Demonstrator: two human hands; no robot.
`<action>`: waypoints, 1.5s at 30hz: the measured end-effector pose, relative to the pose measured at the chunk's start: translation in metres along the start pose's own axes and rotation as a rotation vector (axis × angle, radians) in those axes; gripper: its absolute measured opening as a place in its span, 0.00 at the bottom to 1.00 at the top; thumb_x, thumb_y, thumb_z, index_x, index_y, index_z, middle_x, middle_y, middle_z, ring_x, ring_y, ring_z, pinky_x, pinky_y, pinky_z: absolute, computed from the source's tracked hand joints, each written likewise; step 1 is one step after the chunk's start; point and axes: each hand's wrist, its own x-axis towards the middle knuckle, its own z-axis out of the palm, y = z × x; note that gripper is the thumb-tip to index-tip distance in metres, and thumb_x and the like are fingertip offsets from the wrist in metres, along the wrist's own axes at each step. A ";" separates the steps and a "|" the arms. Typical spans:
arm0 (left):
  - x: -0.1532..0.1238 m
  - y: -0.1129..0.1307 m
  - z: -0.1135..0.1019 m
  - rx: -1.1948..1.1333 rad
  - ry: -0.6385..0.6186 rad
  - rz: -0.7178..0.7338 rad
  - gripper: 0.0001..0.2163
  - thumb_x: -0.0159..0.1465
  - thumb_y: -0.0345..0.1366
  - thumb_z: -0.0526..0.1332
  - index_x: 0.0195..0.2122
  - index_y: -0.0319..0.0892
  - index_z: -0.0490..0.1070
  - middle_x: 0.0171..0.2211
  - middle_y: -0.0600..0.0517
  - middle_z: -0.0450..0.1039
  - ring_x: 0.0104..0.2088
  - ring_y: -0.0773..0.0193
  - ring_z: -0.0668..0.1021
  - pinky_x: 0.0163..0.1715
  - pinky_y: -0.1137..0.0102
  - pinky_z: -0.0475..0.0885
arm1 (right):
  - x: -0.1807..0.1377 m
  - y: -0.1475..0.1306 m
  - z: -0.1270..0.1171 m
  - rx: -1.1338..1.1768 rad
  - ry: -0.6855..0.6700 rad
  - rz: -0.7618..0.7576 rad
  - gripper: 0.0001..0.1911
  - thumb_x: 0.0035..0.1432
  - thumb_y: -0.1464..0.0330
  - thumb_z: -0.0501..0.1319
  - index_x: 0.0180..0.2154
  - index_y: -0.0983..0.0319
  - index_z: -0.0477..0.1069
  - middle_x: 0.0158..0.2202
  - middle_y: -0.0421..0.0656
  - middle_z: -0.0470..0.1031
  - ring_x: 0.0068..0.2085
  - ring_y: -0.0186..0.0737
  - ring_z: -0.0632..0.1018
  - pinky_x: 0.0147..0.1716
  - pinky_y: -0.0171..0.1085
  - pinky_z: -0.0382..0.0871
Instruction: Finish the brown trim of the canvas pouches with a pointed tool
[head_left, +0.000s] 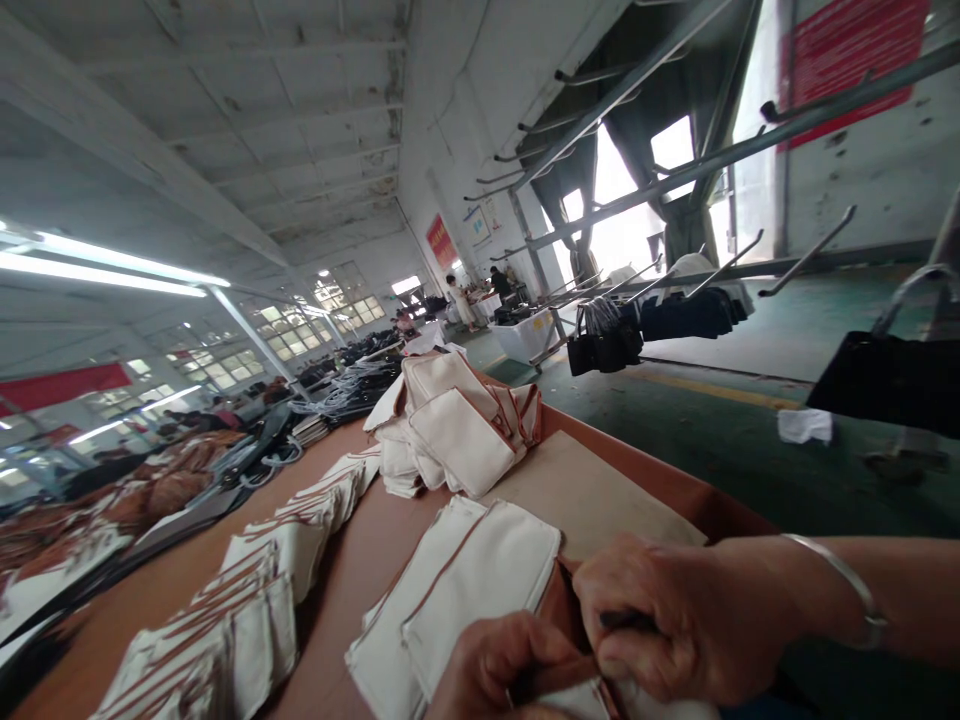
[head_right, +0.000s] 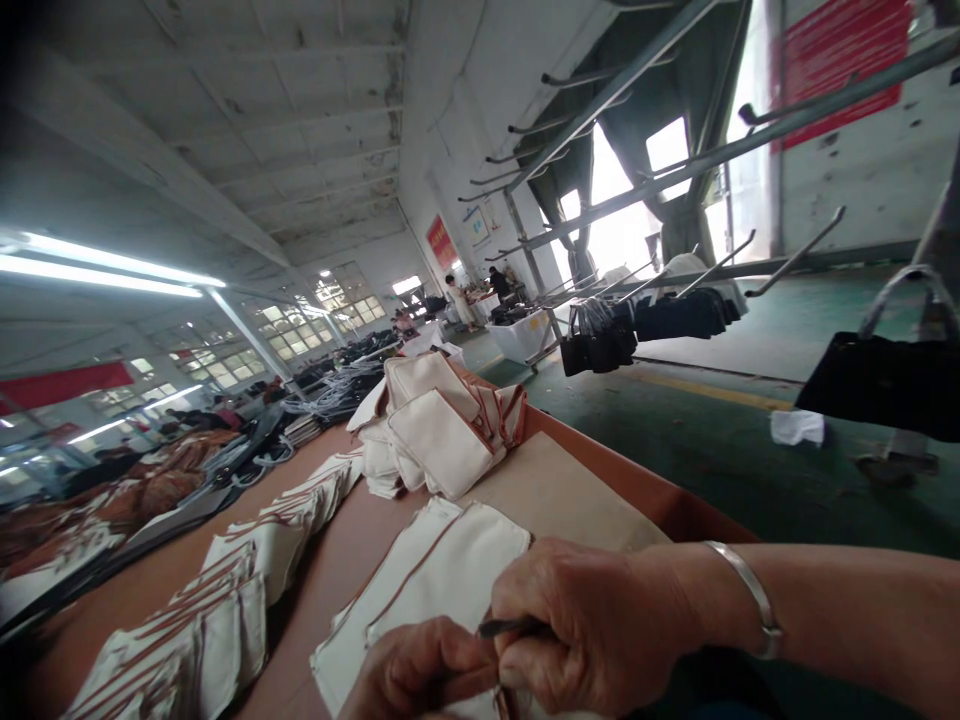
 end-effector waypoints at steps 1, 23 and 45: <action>-0.001 0.002 -0.008 0.066 -0.016 -0.030 0.21 0.48 0.51 0.75 0.32 0.39 0.75 0.23 0.54 0.66 0.24 0.71 0.64 0.23 0.75 0.53 | -0.001 -0.003 -0.002 -0.025 0.011 0.006 0.03 0.54 0.73 0.56 0.29 0.62 0.63 0.27 0.40 0.69 0.28 0.32 0.67 0.30 0.31 0.61; -0.005 0.025 -0.005 0.343 0.050 -0.282 0.14 0.53 0.47 0.71 0.30 0.39 0.79 0.22 0.58 0.63 0.24 0.70 0.60 0.24 0.75 0.57 | 0.042 0.044 -0.002 0.312 -0.161 0.314 0.24 0.38 0.59 0.76 0.35 0.66 0.77 0.28 0.37 0.73 0.29 0.33 0.72 0.28 0.29 0.62; 0.021 0.026 0.014 0.126 0.003 -0.093 0.17 0.48 0.40 0.77 0.33 0.35 0.77 0.27 0.55 0.67 0.26 0.71 0.65 0.25 0.74 0.55 | 0.024 0.002 -0.015 0.070 -0.050 0.316 0.18 0.49 0.63 0.68 0.41 0.63 0.71 0.35 0.40 0.73 0.34 0.36 0.72 0.31 0.32 0.62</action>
